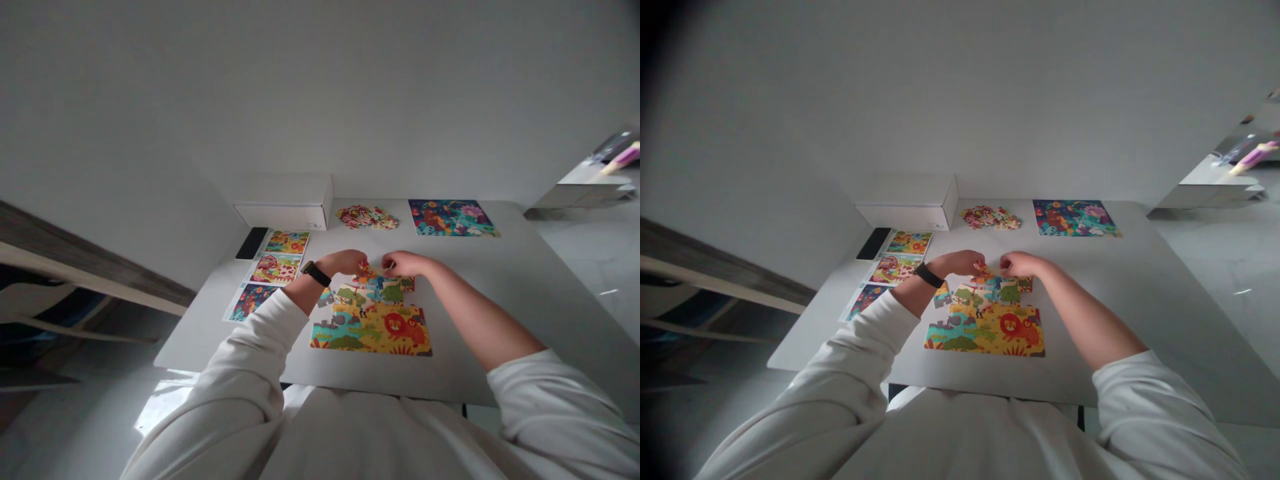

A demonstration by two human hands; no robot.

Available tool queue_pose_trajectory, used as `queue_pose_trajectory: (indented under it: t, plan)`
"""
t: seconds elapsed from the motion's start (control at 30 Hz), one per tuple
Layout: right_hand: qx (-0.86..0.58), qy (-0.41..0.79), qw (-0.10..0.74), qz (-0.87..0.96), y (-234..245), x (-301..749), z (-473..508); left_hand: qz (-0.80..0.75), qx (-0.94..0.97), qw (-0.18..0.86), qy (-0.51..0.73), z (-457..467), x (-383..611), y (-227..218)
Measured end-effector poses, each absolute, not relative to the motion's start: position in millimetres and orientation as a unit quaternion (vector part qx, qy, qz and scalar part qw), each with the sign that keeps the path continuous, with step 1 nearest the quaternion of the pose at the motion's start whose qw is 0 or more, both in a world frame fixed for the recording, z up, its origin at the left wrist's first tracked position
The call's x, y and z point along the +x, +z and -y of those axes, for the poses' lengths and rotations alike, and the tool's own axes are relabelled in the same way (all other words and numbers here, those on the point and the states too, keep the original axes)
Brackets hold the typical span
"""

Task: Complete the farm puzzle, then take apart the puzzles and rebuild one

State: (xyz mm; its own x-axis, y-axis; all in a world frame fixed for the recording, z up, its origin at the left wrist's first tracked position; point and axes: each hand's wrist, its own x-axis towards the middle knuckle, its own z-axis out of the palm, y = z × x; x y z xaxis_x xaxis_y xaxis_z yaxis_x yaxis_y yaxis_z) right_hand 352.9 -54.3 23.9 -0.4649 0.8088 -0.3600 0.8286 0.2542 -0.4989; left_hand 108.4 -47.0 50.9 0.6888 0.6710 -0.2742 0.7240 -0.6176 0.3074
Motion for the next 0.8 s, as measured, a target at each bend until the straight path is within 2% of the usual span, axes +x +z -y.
queue_pose_trajectory:
  t: [0.27, 0.5, 0.6, 0.7, 0.8]
  plan:
    - [0.493, -0.395, -0.13, -0.764, 26, 366, 52, -0.459, 0.848, 0.244, 0.105, 44, 88, 67]
    - [0.509, -0.376, -0.139, -0.761, 24, 355, 51, -0.456, 0.83, 0.288, 0.141, 53, 65, 69]
    - [0.47, -0.395, -0.18, -0.769, 26, 342, 50, -0.447, 0.818, 0.322, 0.164, 59, 59, 64]
    - [0.411, -0.438, -0.184, -0.778, 27, 329, 49, -0.468, 0.785, 0.353, 0.2, 65, 53, 55]
    - [0.419, -0.402, -0.184, -0.793, 25, 322, 45, -0.5, 0.763, 0.345, 0.222, 69, 45, 44]
